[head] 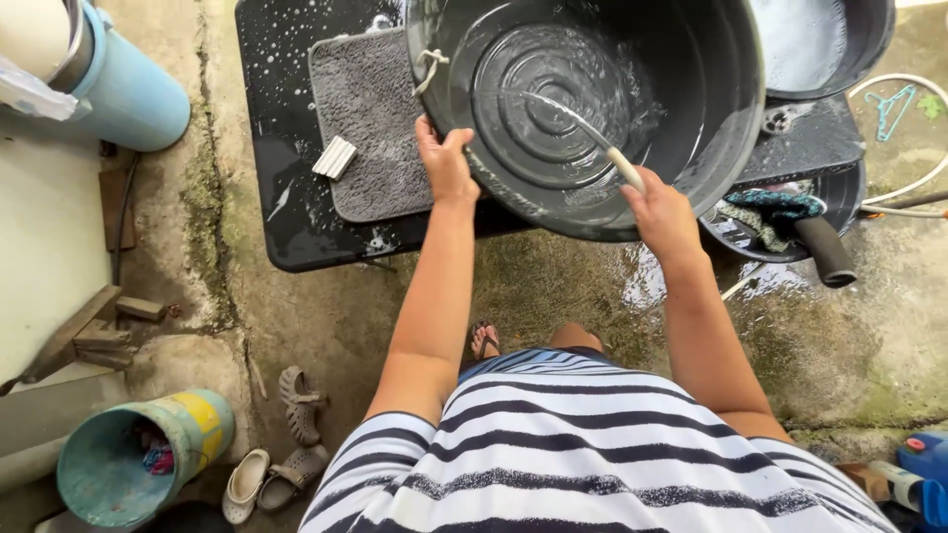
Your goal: Scrubbing and rinsing a grey floor mat and a plastic basin outdoors.
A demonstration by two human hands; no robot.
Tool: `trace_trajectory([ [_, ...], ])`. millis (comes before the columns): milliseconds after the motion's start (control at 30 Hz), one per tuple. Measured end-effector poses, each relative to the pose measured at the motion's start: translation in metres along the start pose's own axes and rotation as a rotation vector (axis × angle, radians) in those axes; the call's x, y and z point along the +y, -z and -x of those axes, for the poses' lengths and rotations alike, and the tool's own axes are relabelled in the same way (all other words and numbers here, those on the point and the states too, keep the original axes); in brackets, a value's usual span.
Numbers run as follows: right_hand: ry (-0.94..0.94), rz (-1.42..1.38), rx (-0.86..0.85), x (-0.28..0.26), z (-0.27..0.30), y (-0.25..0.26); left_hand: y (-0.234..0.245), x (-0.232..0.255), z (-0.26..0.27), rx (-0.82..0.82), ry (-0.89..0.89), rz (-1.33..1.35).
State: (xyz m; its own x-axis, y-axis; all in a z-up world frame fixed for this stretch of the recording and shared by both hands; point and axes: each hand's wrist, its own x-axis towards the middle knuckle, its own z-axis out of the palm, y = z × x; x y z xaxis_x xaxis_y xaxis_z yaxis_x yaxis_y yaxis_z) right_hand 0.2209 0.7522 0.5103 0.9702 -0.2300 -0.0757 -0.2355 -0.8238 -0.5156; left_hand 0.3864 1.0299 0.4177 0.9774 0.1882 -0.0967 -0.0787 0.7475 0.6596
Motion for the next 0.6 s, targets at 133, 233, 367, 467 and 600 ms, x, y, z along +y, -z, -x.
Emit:
trace_trajectory([
  [133, 0.007, 0.035, 0.074, 0.029, 0.002, 0.0, -0.03, 0.016, 0.014, 0.006, 0.006, -0.029],
  [233, -0.1, 0.102, -0.073, -0.004, 0.002, 0.012, -0.039, 0.02, 0.019, 0.038, 0.028, 0.006],
  [367, 0.037, 0.176, -0.261, -0.061, 0.015, 0.016, -0.034, 0.018, 0.029, 0.112, 0.004, -0.082],
  [467, 0.14, 0.231, -0.32, -0.074, 0.004, 0.016, -0.035, 0.024, 0.017, 0.123, -0.041, -0.178],
  [600, 0.17, 0.073, -0.232, -0.047, -0.004, 0.022, -0.017, 0.021, 0.017, 0.166, -0.018, -0.308],
])
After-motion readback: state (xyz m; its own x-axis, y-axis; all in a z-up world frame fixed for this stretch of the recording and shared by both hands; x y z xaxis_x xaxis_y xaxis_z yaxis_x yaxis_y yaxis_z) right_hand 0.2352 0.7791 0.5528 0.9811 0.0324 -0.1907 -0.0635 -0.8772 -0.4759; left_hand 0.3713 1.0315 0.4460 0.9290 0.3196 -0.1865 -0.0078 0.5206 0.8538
